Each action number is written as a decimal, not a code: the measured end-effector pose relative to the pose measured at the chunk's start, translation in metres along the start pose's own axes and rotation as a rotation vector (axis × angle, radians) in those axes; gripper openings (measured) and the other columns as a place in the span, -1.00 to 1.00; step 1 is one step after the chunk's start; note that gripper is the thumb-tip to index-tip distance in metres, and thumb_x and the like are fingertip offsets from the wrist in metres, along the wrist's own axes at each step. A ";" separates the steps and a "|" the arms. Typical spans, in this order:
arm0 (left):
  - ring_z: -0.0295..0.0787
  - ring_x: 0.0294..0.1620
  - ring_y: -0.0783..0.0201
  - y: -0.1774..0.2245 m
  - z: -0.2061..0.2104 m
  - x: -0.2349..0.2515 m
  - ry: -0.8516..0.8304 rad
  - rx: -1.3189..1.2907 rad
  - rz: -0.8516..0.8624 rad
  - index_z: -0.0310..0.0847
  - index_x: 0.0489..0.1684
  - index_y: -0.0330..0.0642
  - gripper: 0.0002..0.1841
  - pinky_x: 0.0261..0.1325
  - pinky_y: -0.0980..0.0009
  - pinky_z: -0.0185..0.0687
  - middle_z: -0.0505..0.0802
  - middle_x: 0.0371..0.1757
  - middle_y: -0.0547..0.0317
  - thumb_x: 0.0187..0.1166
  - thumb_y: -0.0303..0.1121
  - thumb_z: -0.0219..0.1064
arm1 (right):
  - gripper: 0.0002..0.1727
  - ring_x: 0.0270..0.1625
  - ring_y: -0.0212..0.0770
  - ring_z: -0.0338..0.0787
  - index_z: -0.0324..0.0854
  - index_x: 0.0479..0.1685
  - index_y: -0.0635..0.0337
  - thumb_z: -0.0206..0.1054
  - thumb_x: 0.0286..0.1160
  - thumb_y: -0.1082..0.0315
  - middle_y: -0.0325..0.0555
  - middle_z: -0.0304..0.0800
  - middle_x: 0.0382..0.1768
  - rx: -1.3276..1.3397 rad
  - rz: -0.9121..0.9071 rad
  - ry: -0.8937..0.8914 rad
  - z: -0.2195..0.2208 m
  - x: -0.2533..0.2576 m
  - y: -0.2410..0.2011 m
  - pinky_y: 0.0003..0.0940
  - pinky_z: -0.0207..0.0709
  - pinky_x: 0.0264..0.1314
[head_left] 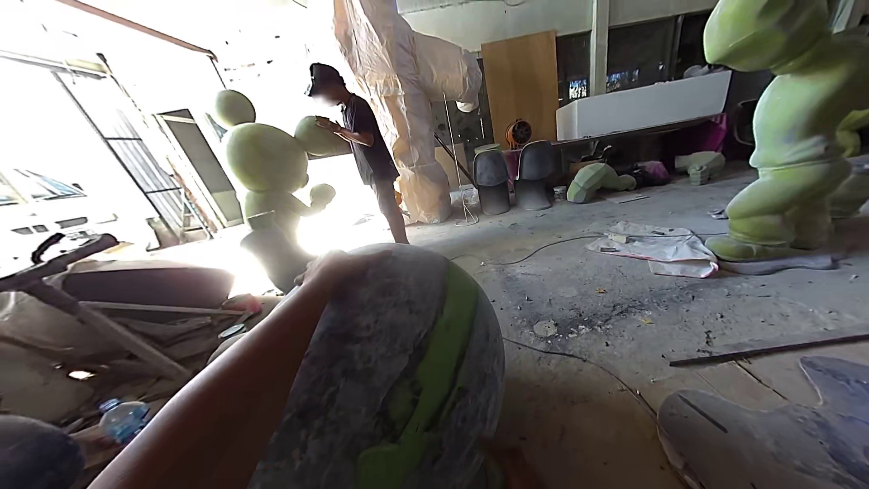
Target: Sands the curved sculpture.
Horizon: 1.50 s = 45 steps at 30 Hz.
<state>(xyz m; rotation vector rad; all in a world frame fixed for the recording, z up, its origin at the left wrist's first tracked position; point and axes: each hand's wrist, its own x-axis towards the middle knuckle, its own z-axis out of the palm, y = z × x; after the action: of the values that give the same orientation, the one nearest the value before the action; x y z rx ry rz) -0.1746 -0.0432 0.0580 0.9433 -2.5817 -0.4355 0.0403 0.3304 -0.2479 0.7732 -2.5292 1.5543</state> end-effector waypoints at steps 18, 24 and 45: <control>0.55 0.51 -0.14 -0.146 -0.055 -0.078 -0.127 -0.313 0.404 0.20 0.75 0.22 -0.13 0.36 -0.37 0.48 0.55 0.60 -0.05 0.38 0.04 0.58 | -0.43 0.50 -0.23 0.66 0.35 0.71 0.16 -0.08 0.70 0.38 0.05 0.62 0.52 0.296 0.015 0.001 -0.102 0.154 0.027 -0.19 0.53 0.57; 0.46 0.62 -0.01 -0.177 -0.054 -0.074 -0.087 -0.325 0.446 0.32 0.70 0.24 -0.06 0.46 -0.32 0.44 0.50 0.67 0.12 0.18 0.24 0.56 | -0.42 0.62 -0.22 0.53 0.38 0.74 -0.10 -0.07 0.74 0.41 -0.07 0.55 0.58 0.181 -0.108 -0.140 -0.073 0.175 0.001 -0.14 0.40 0.70; 0.64 0.40 -0.32 -0.081 -0.037 -0.042 -0.045 -0.195 0.123 0.20 0.69 -0.15 0.36 0.34 -0.45 0.47 0.69 0.37 -0.36 -0.13 0.72 0.38 | -0.22 0.48 -0.05 0.64 0.50 0.67 -0.31 0.25 0.32 0.49 -0.07 0.61 0.49 -0.240 -0.328 0.111 0.035 0.073 -0.068 -0.11 0.66 0.41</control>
<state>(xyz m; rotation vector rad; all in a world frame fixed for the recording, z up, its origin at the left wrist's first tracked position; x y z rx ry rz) -0.0835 -0.0804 0.0491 0.7115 -2.5626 -0.6666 0.0147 0.2482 -0.1866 0.9762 -2.3083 1.1349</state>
